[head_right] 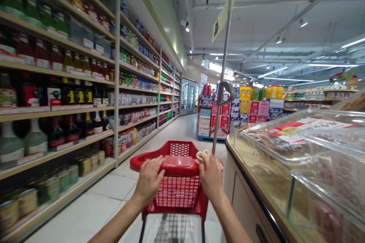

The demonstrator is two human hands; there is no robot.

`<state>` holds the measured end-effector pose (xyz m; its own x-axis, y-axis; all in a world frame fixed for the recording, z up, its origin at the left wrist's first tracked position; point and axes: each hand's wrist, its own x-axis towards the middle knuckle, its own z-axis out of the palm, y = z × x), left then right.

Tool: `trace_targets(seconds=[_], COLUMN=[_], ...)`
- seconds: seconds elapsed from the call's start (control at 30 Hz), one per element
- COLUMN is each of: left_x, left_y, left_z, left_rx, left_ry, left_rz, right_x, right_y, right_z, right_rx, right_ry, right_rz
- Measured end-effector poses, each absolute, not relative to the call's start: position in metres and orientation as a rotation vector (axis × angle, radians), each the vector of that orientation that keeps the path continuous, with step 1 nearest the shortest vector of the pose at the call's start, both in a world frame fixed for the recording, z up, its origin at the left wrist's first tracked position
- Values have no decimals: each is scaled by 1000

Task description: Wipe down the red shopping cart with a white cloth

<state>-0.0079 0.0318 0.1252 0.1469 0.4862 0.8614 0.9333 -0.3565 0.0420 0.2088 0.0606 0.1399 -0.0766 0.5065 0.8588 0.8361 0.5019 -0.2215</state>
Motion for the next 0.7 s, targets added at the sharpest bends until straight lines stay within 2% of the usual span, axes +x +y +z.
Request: trace_targets(seconds=[0.17,0.4,0.6,0.7], left_x=[-8,-8,-8,-9], left_y=[32,32,33,32], left_z=[126,126,126,126], left_rx=[-1934,-1936,-1932,-1938], left_ry=[-1350,-1354,-1350,-1334], left_rz=[-1113,-1106,-1086,-1086], right_x=[159,218,157,177], right_y=[46,64,42,50], right_z=[141,137,146,142], right_rx=[-861,-1183,-835,-912], right_ry=[-1957,-1735,-1944,-1909], right_rz=[-422,-392,-411,-424])
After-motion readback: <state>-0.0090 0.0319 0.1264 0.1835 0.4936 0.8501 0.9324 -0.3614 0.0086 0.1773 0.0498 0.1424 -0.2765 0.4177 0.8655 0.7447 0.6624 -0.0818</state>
